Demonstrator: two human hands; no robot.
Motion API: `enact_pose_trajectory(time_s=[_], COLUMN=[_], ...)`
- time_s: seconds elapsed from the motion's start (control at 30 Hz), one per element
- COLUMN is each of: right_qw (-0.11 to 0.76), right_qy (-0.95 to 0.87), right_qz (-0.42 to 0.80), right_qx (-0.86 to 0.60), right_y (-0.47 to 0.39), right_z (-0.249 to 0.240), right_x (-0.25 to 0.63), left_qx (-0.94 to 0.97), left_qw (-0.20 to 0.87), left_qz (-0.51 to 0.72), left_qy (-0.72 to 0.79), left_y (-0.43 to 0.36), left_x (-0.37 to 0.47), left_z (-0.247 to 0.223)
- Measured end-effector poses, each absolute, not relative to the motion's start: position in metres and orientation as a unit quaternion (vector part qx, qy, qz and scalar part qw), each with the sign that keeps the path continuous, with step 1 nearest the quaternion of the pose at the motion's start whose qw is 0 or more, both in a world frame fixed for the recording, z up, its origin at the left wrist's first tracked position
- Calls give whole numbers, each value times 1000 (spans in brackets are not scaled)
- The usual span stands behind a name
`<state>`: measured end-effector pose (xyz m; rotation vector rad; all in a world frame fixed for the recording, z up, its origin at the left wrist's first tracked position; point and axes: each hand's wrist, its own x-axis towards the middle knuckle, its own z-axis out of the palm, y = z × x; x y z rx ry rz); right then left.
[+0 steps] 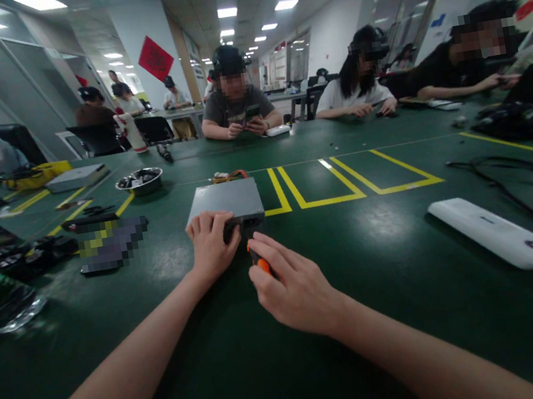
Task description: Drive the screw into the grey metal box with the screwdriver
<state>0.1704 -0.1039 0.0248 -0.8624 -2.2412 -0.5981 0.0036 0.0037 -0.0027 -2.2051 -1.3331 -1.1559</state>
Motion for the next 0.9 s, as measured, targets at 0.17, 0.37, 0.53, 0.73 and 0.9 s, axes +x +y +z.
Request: enact_pose_trajectory(time_s=[0.17, 0.37, 0.53, 0.73, 0.9], right_qw=[338, 303, 325, 292, 350], right_qy=[-848, -866, -853, -872, -842], right_qz=[-253, -230, -250, -230, -240], right_qx=[-322, -325, -323, -317, -334], right_y=[-103, -105, -104, -105, -101], right_z=[24, 24, 23, 21, 23], right_x=[170, 168, 169, 170, 172], left_qx=[-771, -771, -771, -772, -770], left_qw=[158, 155, 150, 154, 149], left_qz=[-402, -401, -398, -396, -398], left_qy=[-469, -470, -474, -473, -476], left_y=[3, 4, 4, 3, 4], left_x=[4, 4, 4, 4, 4], left_z=[-2, -3, -3, -2, -2])
